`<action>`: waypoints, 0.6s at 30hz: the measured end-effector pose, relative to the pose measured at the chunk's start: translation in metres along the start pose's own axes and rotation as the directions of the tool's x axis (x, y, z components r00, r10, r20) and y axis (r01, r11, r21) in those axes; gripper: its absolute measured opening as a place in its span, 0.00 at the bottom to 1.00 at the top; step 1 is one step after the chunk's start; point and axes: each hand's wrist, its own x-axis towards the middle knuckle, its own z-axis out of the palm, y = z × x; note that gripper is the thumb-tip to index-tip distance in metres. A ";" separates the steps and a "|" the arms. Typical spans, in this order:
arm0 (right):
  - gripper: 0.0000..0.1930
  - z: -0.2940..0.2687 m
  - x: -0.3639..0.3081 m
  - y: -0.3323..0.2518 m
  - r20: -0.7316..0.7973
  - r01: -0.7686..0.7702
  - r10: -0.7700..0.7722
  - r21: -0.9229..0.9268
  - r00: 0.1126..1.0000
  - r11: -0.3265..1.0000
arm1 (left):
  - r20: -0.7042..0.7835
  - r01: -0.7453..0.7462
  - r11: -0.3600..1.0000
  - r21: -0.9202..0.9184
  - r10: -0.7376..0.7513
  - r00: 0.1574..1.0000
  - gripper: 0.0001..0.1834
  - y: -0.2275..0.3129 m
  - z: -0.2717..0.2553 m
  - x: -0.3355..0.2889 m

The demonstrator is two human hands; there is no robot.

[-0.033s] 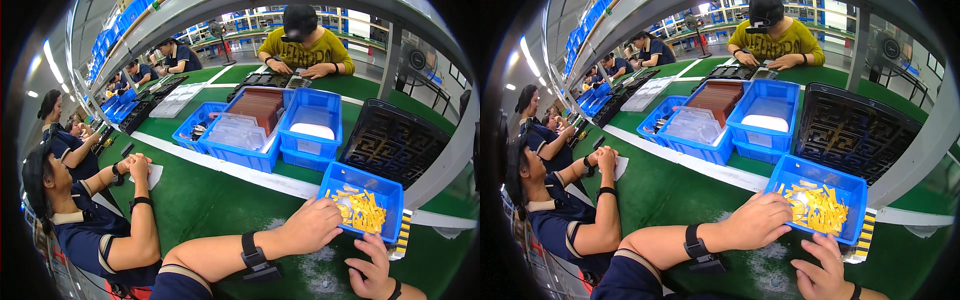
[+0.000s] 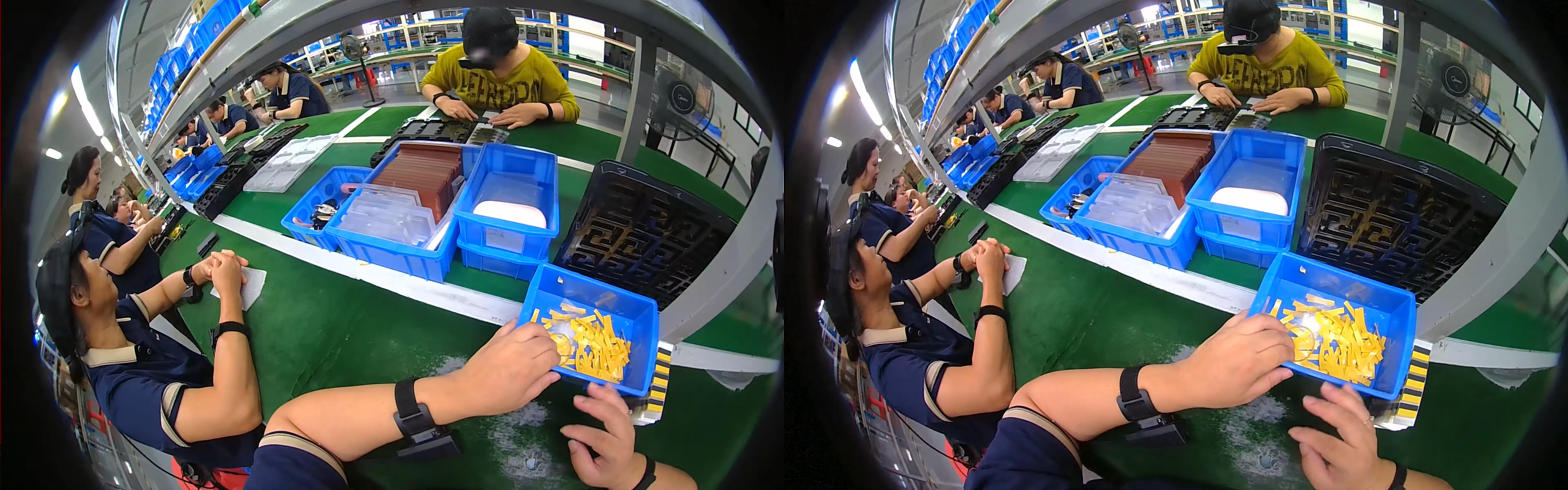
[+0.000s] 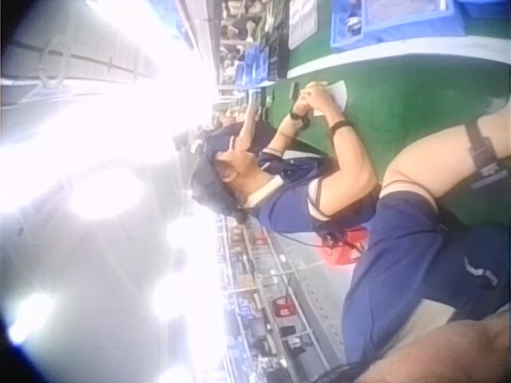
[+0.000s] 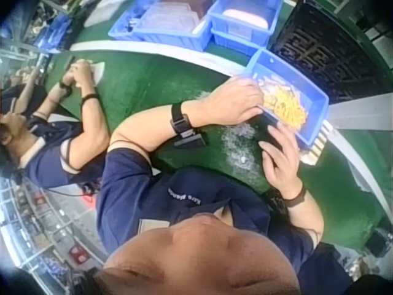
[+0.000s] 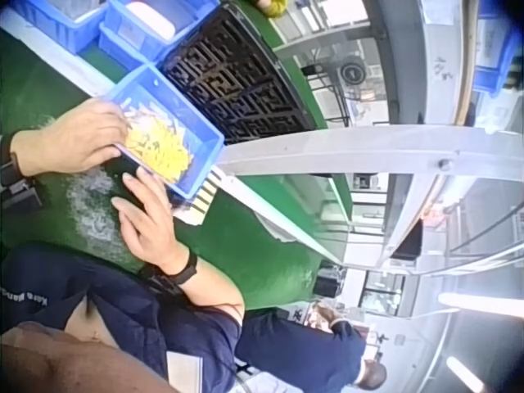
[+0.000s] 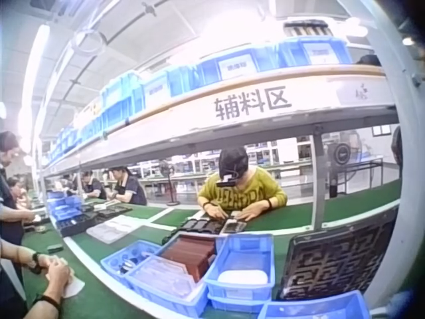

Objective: The recorder is assembling small electronic or mechanical components at a factory workbench, including applying adhesive strips and stacking items.

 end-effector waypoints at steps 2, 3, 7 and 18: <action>0.09 0.002 0.000 0.003 0.046 0.011 -0.016 0.121 0.999 0.993 | 0.008 -0.003 1.000 0.009 0.003 1.000 0.11 -0.001 -0.001 0.000; 0.08 0.003 0.000 0.005 0.090 0.015 -0.038 0.239 0.995 0.971 | 0.016 -0.006 1.000 0.017 0.006 1.000 0.11 -0.003 -0.001 0.001; 0.08 0.007 0.000 0.007 0.304 -0.155 -0.022 0.545 0.952 0.824 | 0.009 0.022 0.999 0.036 -0.022 1.000 0.11 0.000 -0.003 0.002; 0.09 0.004 0.000 0.012 0.602 -0.590 0.175 0.609 0.779 0.530 | 0.024 0.014 1.000 0.024 -0.014 1.000 0.11 -0.004 -0.003 0.001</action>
